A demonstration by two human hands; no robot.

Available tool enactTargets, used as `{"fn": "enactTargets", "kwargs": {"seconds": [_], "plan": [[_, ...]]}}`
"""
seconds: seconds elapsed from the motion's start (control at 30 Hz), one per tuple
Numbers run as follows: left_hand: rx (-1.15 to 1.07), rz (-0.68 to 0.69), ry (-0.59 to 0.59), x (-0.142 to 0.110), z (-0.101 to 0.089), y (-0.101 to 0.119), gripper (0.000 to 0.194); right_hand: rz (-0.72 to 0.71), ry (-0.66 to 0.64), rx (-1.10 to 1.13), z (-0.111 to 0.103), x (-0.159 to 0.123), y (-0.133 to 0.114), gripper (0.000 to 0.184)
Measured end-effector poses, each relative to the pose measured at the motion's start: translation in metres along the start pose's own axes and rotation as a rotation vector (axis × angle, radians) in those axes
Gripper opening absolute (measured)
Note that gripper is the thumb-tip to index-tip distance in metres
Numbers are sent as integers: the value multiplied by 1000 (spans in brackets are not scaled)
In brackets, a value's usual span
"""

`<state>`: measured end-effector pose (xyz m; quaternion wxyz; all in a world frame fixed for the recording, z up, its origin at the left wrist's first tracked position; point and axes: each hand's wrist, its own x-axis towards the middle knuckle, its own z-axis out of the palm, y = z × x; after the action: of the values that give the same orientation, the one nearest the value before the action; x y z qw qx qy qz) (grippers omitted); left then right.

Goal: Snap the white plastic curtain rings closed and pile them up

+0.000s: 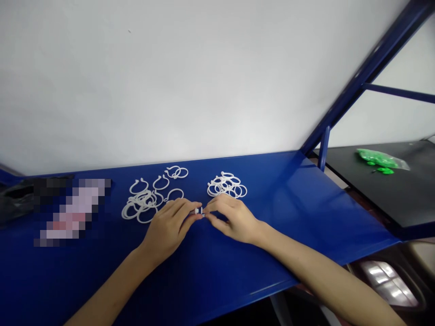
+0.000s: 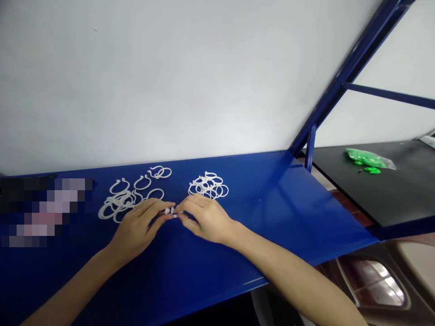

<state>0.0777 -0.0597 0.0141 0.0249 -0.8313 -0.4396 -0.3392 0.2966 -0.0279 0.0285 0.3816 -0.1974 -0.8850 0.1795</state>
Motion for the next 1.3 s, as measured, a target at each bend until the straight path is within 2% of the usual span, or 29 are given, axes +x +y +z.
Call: {"fn": "enactTargets", "kwargs": {"seconds": [0.3, 0.5, 0.63, 0.77, 1.13, 1.3], "plan": [[-36, 17, 28, 2, -3, 3, 11, -38, 26, -61, -3, 2, -3, 10], [-97, -45, 60, 6, -8, 9, 18, 64, 83, -30, -2, -1, -4, 15], [-125, -78, 59, 6, -8, 10, 20, 24, 34, -35, -2, -2, -2, 11], [-168, -73, 82, 3, -3, 10, 18, -26, -9, -43, 0, -5, 1, 17], [-227, 59, 77, -4, 3, 12, 28, -66, -133, -136, -4, -10, -5, 25], [-130, 35, 96, -1, 5, 8, 22, -63, -96, -220, -2, -6, -2, 24]]}}
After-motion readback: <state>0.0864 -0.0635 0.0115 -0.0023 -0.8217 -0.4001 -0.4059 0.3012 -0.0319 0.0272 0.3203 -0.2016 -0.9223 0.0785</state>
